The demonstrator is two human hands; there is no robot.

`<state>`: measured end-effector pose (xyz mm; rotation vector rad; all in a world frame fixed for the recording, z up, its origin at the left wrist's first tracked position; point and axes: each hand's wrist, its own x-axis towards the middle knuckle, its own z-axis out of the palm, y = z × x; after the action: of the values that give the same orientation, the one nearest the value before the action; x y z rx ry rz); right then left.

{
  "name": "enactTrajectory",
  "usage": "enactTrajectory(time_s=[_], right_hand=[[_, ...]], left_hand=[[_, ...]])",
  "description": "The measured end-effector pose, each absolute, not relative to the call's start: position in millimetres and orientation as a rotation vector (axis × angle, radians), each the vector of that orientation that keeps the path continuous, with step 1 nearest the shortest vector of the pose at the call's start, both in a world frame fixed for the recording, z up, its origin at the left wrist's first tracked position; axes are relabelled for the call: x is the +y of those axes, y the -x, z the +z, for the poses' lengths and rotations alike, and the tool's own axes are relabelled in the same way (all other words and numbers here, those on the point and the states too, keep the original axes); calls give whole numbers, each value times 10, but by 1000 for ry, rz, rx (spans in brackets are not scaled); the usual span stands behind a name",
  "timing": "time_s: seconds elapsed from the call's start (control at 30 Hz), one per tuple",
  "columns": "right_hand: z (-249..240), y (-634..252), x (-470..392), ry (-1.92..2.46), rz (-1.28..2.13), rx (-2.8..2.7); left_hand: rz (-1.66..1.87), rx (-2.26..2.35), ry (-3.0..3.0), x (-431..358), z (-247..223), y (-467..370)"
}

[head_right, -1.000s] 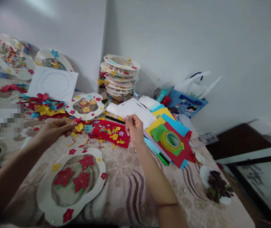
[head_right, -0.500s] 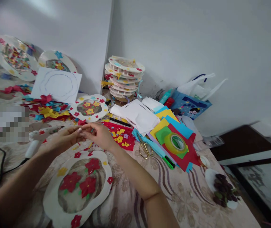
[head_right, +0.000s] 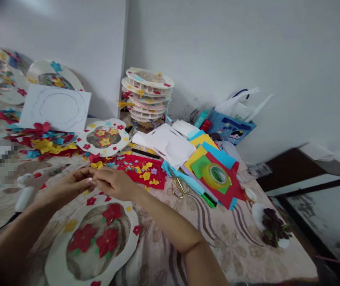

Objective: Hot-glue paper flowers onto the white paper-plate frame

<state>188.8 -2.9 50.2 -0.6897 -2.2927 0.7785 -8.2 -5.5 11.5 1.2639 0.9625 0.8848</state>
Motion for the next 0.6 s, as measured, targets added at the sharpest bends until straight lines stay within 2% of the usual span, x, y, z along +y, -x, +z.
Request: enactTrajectory(time_s=[0.33, 0.6], right_hand=[[845, -2450, 290, 933, 794, -1538], [899, -2798, 451, 1092, 552, -1679]], left_hand=[[982, 1202, -1494, -85, 226, -48], [907, 1253, -1528, -49, 92, -34]])
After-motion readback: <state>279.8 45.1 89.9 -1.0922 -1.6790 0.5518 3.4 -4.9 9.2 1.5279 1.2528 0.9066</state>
